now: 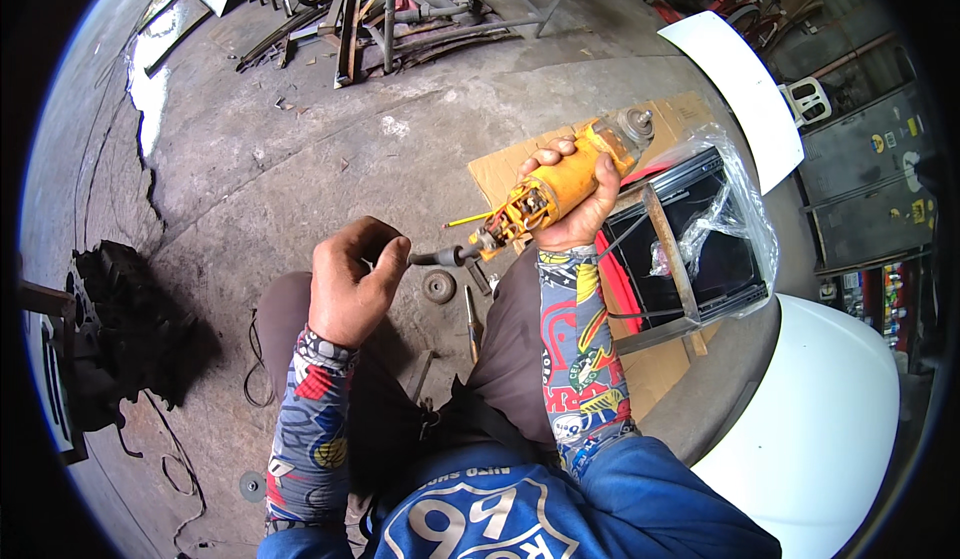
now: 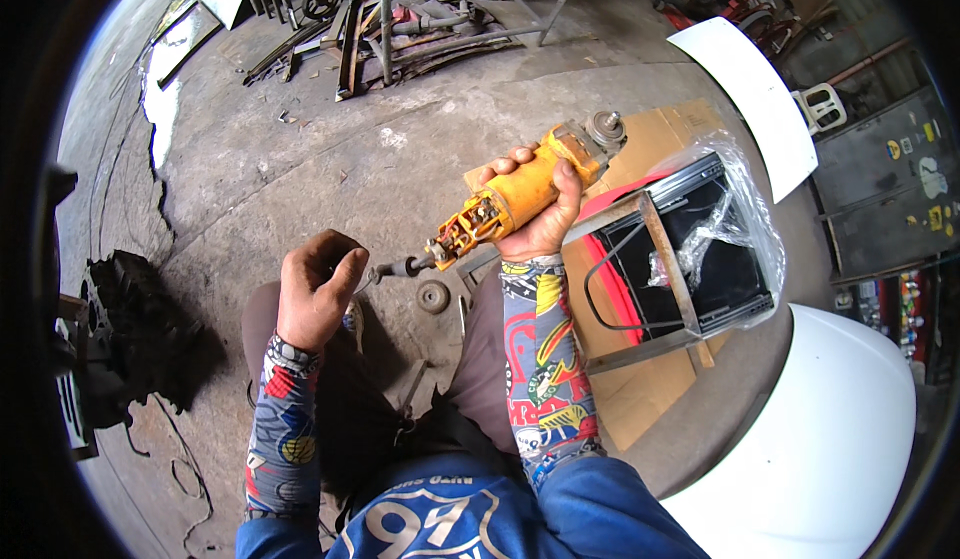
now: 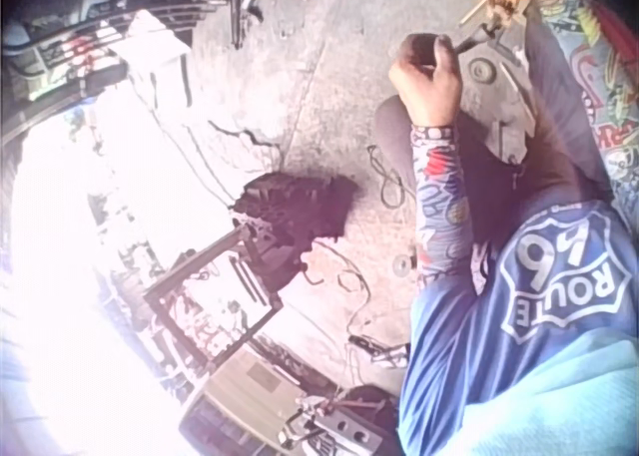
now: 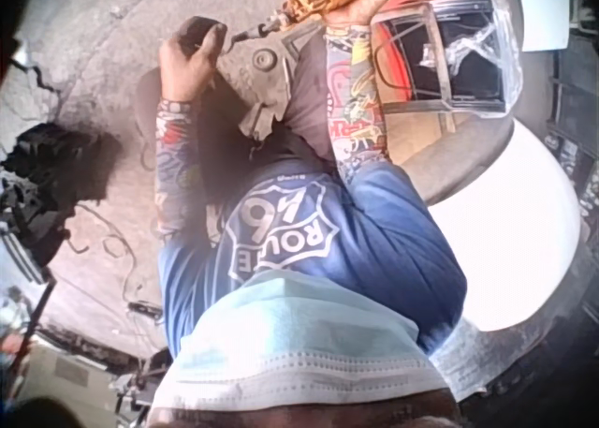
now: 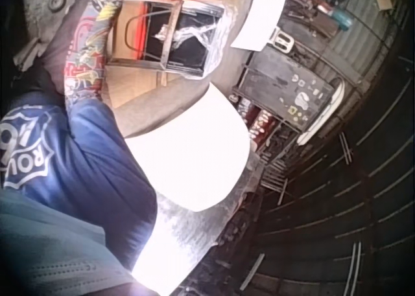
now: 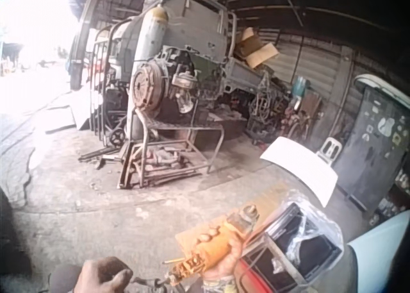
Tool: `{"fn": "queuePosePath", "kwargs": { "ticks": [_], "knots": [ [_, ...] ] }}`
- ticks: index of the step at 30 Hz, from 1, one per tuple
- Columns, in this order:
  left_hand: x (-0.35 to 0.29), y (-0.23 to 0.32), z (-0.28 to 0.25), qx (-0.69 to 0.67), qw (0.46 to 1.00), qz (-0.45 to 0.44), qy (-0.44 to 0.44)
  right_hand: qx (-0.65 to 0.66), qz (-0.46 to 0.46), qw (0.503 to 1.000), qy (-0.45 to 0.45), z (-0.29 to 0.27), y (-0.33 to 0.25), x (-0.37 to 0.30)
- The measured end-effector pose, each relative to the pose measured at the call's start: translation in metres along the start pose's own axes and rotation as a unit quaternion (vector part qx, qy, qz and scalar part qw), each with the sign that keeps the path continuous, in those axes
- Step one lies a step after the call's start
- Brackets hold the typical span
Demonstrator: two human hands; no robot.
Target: The person sits on the floor and uses a screwdriver to adjust internal components of a yellow power tool. They repeatedly open the tool housing, manipulate wires and parts, and close the housing while seated.
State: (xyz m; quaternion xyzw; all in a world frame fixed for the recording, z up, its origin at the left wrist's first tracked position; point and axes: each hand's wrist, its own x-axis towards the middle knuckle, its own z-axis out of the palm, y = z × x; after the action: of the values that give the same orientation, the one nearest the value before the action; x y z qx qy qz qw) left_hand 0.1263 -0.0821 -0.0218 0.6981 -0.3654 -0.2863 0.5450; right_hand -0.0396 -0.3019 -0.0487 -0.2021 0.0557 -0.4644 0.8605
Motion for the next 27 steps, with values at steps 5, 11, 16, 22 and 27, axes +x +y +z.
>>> {"fn": "queuePosePath", "kwargs": {
  "ticks": [5, 11, 16, 22, 27],
  "knots": [
    [-0.0007, -0.0029, -0.0039, 0.004, 1.000, 0.005, 0.006, 0.051, 0.028, 0.998, -0.038, 0.0051, 0.0014, -0.0024],
    [0.0007, -0.0037, -0.0029, 0.024, 1.000, 0.004, -0.001, 0.034, 0.028, 0.998, -0.034, 0.0064, 0.0011, -0.0024],
    [0.0002, -0.0028, -0.0038, 0.038, 0.999, 0.005, 0.001, 0.017, 0.029, 0.999, -0.034, 0.0069, 0.0000, -0.0031],
    [0.0009, -0.0045, -0.0032, 0.018, 1.000, 0.008, 0.001, -0.027, 0.022, 0.999, -0.031, 0.0066, 0.0006, -0.0035],
    [0.0011, -0.0052, -0.0042, 0.017, 1.000, -0.009, -0.010, -0.058, 0.018, 0.997, -0.041, 0.0055, 0.0022, -0.0035]
  ]
}}
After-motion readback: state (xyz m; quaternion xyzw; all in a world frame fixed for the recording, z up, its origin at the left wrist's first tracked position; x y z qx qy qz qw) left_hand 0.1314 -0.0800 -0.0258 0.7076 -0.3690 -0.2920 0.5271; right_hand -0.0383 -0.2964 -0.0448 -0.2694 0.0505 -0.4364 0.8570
